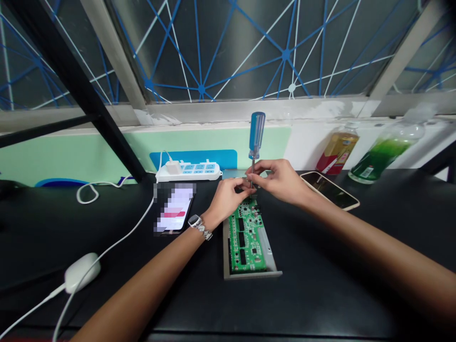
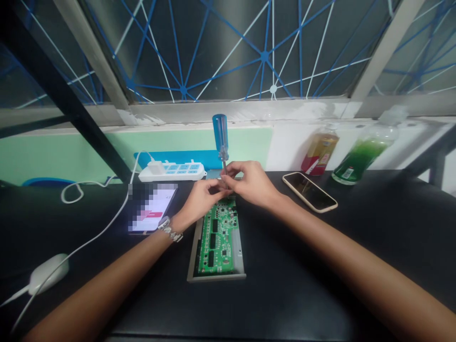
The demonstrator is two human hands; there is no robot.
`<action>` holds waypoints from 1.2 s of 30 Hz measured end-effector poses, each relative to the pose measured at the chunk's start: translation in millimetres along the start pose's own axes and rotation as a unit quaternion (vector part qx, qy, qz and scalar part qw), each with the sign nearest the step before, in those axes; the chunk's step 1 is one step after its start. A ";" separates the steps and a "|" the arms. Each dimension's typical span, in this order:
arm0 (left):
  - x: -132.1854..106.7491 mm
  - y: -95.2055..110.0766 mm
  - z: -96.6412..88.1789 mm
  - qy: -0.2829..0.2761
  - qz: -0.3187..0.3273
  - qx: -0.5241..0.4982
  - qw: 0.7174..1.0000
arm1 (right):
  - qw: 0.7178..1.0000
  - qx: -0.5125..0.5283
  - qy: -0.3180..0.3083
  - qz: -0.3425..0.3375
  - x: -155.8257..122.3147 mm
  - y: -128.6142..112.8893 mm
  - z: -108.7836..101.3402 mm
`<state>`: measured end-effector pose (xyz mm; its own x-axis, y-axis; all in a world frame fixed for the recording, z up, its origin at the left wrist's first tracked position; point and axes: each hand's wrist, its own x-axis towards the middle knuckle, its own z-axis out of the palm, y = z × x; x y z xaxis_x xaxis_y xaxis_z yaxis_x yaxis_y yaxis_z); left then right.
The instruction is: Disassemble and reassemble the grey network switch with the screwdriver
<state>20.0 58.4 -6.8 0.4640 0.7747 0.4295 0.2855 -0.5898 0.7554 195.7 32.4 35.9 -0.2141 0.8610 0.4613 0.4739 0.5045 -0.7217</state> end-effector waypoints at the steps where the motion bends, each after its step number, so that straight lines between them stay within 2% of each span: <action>1: -0.1 0.9 0.0 0.015 -0.003 0.012 1.000 | 1.000 -0.001 0.002 -0.002 0.0 -0.2 -0.1; 3: -0.3 2.5 0.1 0.025 0.003 0.039 0.999 | 1.000 -0.003 0.005 -0.004 -0.1 -0.9 -0.5; 7: -0.7 3.6 0.2 -0.008 0.021 0.039 0.999 | 1.000 -0.012 0.002 0.005 0.0 -2.4 -2.1; 11: -0.5 2.1 0.3 0.023 0.015 0.051 0.998 | 1.000 -0.015 -0.003 0.004 0.0 -2.8 -2.8; 16: 0.1 0.6 0.6 -0.011 0.022 0.031 0.999 | 1.000 -0.011 -0.007 -0.002 -0.1 -2.7 -1.9; 21: -1.6 2.0 -1.4 0.014 0.014 0.042 0.999 | 0.999 -0.039 -0.013 -0.030 -0.4 -2.7 -4.0; 24: -4.1 3.6 -7.8 0.019 0.031 0.054 0.998 | 0.997 -0.061 -0.049 -0.027 -0.4 0.8 -5.3; 28: -5.1 3.7 -17.3 0.014 0.027 0.062 0.998 | 0.994 0.002 -0.107 -0.005 -0.1 11.1 -3.4; 33: -3.5 3.4 -23.7 0.017 0.026 0.058 0.998 | 0.996 0.044 -0.075 -0.002 1.2 16.2 -3.0; 36: -3.7 6.8 -26.5 -0.016 0.040 0.057 0.997 | 0.995 0.097 -0.037 0.000 2.6 11.0 -5.0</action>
<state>-1.9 57.5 9.8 0.5143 0.7181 0.4689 0.3395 -0.6725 0.6576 204.7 39.8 31.7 -0.2800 0.8598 0.4270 0.3025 0.5011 -0.8108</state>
